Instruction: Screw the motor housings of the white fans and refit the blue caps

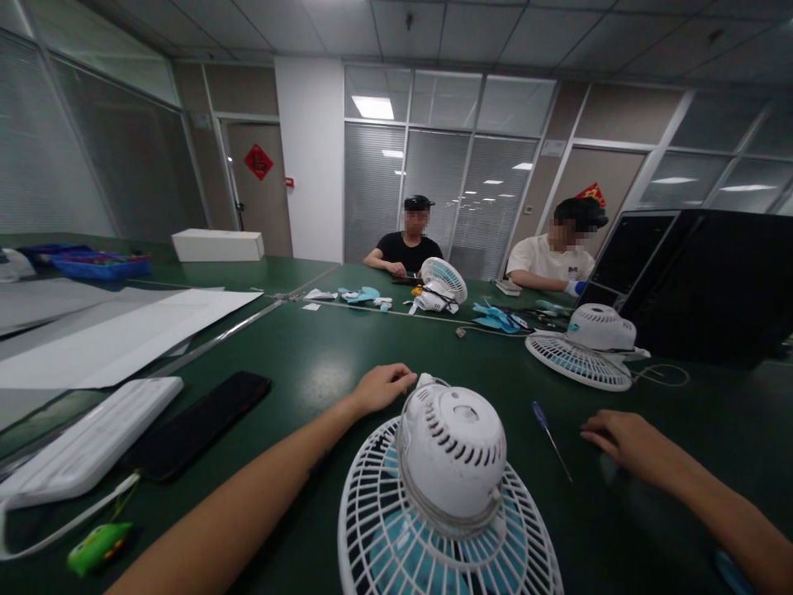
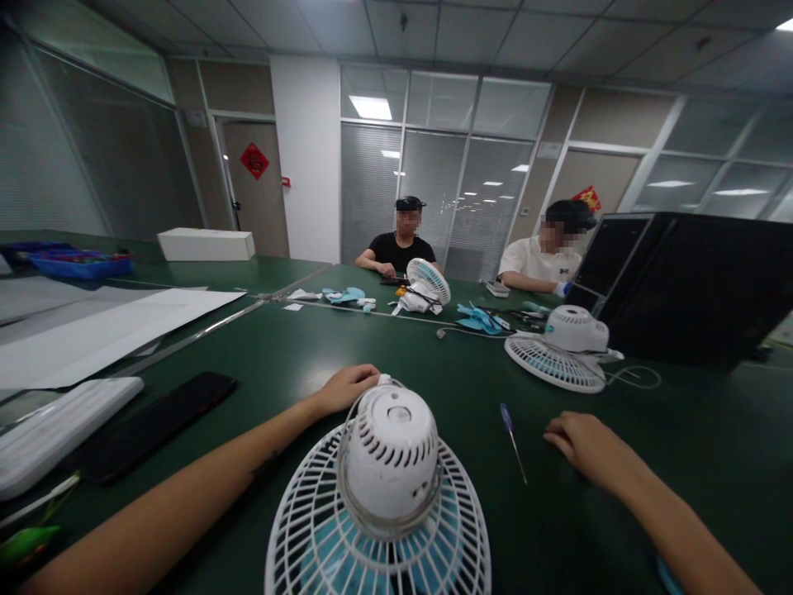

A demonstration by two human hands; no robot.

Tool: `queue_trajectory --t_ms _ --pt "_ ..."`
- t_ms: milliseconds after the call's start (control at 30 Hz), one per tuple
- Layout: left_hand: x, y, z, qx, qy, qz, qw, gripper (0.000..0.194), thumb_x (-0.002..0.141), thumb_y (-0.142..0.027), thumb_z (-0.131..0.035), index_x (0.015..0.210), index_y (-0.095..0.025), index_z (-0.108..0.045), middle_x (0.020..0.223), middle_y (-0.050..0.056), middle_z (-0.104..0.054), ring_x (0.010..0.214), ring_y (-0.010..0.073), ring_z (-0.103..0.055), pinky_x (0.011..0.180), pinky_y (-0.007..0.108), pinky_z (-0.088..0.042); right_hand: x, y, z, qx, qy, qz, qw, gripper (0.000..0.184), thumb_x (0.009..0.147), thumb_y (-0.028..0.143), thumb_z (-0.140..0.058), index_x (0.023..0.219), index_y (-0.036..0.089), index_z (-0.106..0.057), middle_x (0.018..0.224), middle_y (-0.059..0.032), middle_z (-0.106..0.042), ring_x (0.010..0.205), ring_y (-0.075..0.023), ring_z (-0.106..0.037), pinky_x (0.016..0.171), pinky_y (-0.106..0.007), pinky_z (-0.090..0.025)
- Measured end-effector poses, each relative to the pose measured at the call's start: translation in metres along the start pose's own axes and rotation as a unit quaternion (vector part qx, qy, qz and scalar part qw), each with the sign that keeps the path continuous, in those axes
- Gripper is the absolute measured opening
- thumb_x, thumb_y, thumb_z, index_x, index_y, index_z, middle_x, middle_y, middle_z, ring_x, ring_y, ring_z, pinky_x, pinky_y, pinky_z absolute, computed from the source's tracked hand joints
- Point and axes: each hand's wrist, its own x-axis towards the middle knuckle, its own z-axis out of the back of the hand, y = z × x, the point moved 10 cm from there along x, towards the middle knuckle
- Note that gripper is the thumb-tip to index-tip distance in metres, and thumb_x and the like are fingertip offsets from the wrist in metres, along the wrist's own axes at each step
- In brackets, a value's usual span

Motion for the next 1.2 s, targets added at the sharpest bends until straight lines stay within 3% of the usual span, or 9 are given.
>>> queue_trajectory --t_ms 233,333,433,567,700,800,900,1033,1200 --pt "0.007 -0.008 0.000 -0.094 -0.004 -0.008 0.996 0.039 0.089 -0.047 -0.046 0.090 -0.015 -0.068 0.083 0.004 -0.069 0.080 0.0193 -0.062 0.077 0.029 -0.048 0.001 0.013 0.003 0.048 0.026 -0.020 0.998 0.027 0.083 0.031 -0.050 0.085 0.018 -0.074 0.093 -0.0112 -0.072 0.086 -0.0269 -0.068 0.077 -0.038 -0.055" --pt "0.006 -0.032 0.009 -0.145 -0.013 -0.024 0.989 0.043 0.093 -0.045 -0.040 0.097 -0.012 -0.067 0.085 0.006 -0.069 0.082 0.0185 -0.062 0.077 0.029 -0.049 0.002 0.023 0.011 0.098 0.020 -0.018 0.995 0.028 0.084 0.033 -0.049 0.084 0.019 -0.073 0.090 -0.0099 -0.072 0.084 -0.0262 -0.068 0.077 -0.038 -0.056" --pt "-0.004 -0.069 0.019 -0.183 -0.011 -0.052 0.982 0.044 0.095 -0.046 -0.038 0.101 -0.013 -0.067 0.095 0.008 -0.070 0.090 0.0199 -0.063 0.082 0.030 -0.048 0.001 0.044 0.041 0.182 -0.030 -0.003 0.983 0.030 0.086 0.044 -0.052 0.087 0.022 -0.072 0.088 -0.0095 -0.073 0.080 -0.0264 -0.069 0.069 -0.036 -0.058" --pt "-0.026 -0.119 0.019 -0.221 0.032 -0.099 0.970 0.046 0.095 -0.045 -0.034 0.099 -0.013 -0.067 0.104 0.010 -0.071 0.095 0.0212 -0.064 0.089 0.035 -0.047 -0.003 0.097 0.088 0.384 -0.041 0.005 0.922 0.044 0.076 0.060 -0.066 0.090 0.019 -0.068 0.093 -0.0111 -0.071 0.086 -0.0266 -0.068 0.058 -0.031 -0.059" --pt "-0.050 -0.156 0.013 -0.311 0.120 -0.153 0.930 0.054 0.090 -0.059 -0.042 0.102 -0.011 -0.064 0.109 0.015 -0.071 0.104 0.0279 -0.063 0.094 0.041 -0.045 -0.014 0.194 0.138 0.461 -0.036 0.136 0.876 0.037 0.080 0.052 -0.069 0.089 0.016 -0.067 0.084 -0.0082 -0.069 0.077 -0.0193 -0.067 0.054 -0.024 -0.056" --pt "-0.066 -0.173 0.014 -0.328 0.177 -0.179 0.911 0.060 0.082 -0.065 -0.052 0.108 -0.012 -0.061 0.112 0.014 -0.068 0.108 0.0306 -0.061 0.097 0.043 -0.045 -0.026 0.264 0.158 0.398 -0.019 0.257 0.880 0.021 0.089 0.035 -0.061 0.091 0.016 -0.069 0.085 -0.0057 -0.070 0.075 -0.0145 -0.065 0.058 -0.022 -0.053" --pt "-0.083 -0.185 0.006 -0.206 0.242 -0.214 0.924 0.066 0.069 -0.049 -0.077 0.122 -0.016 -0.054 0.125 0.010 -0.061 0.119 0.0319 -0.054 0.102 0.044 -0.043 -0.035 0.303 0.168 0.277 -0.054 0.332 0.900 0.015 0.090 0.017 -0.056 0.091 0.018 -0.071 0.088 -0.0031 -0.070 0.079 -0.0127 -0.064 0.069 -0.023 -0.049" --pt "-0.084 -0.184 0.010 -0.149 0.202 -0.204 0.946 0.078 0.065 -0.037 -0.083 0.132 -0.020 -0.048 0.130 0.009 -0.056 0.121 0.0301 -0.052 0.105 0.045 -0.042 -0.033 0.308 0.166 0.187 -0.082 0.345 0.916 0.016 0.090 0.014 -0.055 0.089 0.017 -0.071 0.085 -0.0025 -0.068 0.079 -0.0135 -0.061 0.072 -0.025 -0.045" --pt "-0.082 -0.178 0.004 -0.139 0.199 -0.163 0.956 0.095 0.062 -0.036 -0.085 0.143 -0.021 -0.036 0.136 0.011 -0.053 0.121 0.0312 -0.053 0.106 0.049 -0.042 -0.029 0.295 0.157 0.185 -0.072 0.338 0.920 0.017 0.092 0.016 -0.054 0.088 0.017 -0.071 0.086 -0.0026 -0.066 0.077 -0.0128 -0.060 0.071 -0.025 -0.044"
